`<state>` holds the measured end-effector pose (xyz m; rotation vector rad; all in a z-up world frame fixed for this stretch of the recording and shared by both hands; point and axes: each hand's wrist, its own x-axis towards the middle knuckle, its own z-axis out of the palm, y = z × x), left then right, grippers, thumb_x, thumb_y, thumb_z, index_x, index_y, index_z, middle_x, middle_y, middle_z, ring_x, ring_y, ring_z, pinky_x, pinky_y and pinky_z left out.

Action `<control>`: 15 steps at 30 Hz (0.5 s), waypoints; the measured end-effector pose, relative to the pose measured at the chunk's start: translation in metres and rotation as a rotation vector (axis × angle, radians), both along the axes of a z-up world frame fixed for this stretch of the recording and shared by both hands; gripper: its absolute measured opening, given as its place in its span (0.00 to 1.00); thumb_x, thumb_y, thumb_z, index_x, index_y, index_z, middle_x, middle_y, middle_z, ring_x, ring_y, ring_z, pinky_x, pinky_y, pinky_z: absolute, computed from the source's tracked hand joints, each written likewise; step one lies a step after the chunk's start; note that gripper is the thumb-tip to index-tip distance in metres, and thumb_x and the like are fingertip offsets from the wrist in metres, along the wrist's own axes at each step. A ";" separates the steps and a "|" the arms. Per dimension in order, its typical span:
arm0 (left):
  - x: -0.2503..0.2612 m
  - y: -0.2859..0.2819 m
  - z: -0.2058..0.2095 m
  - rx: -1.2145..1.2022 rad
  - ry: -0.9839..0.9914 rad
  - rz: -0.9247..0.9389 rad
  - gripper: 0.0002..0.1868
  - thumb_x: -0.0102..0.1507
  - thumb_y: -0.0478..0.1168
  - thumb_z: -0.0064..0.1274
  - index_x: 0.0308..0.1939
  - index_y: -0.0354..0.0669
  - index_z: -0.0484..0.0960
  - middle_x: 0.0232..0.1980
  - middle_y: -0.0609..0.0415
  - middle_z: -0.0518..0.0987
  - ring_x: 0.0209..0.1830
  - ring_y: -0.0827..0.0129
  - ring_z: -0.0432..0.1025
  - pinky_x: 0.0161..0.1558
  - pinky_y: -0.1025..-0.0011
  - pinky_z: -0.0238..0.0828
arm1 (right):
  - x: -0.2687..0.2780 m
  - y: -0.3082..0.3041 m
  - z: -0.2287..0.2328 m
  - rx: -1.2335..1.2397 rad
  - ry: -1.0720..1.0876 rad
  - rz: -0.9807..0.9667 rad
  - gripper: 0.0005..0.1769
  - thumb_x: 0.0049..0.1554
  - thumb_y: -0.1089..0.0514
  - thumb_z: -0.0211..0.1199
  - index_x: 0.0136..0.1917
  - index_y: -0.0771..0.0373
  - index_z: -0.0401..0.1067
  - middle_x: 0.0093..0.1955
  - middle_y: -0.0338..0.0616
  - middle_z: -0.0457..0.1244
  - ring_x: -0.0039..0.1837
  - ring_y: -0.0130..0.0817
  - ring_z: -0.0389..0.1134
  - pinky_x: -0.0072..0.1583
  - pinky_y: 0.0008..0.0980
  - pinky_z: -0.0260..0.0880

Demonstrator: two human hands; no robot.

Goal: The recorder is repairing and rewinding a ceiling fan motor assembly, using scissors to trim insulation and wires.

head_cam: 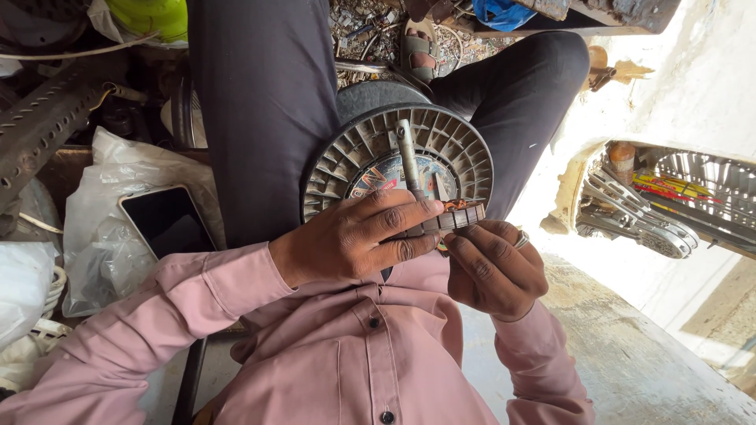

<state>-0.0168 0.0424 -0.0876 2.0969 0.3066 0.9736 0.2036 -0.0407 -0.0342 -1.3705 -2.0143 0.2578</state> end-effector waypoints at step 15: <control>0.000 -0.001 -0.001 -0.011 -0.015 0.005 0.14 0.66 0.35 0.60 0.56 0.36 0.85 0.70 0.46 0.69 0.66 0.58 0.69 0.64 0.65 0.75 | -0.009 -0.003 0.001 0.008 0.002 -0.098 0.10 0.50 0.77 0.62 0.45 0.72 0.76 0.40 0.53 0.69 0.41 0.41 0.73 0.44 0.36 0.75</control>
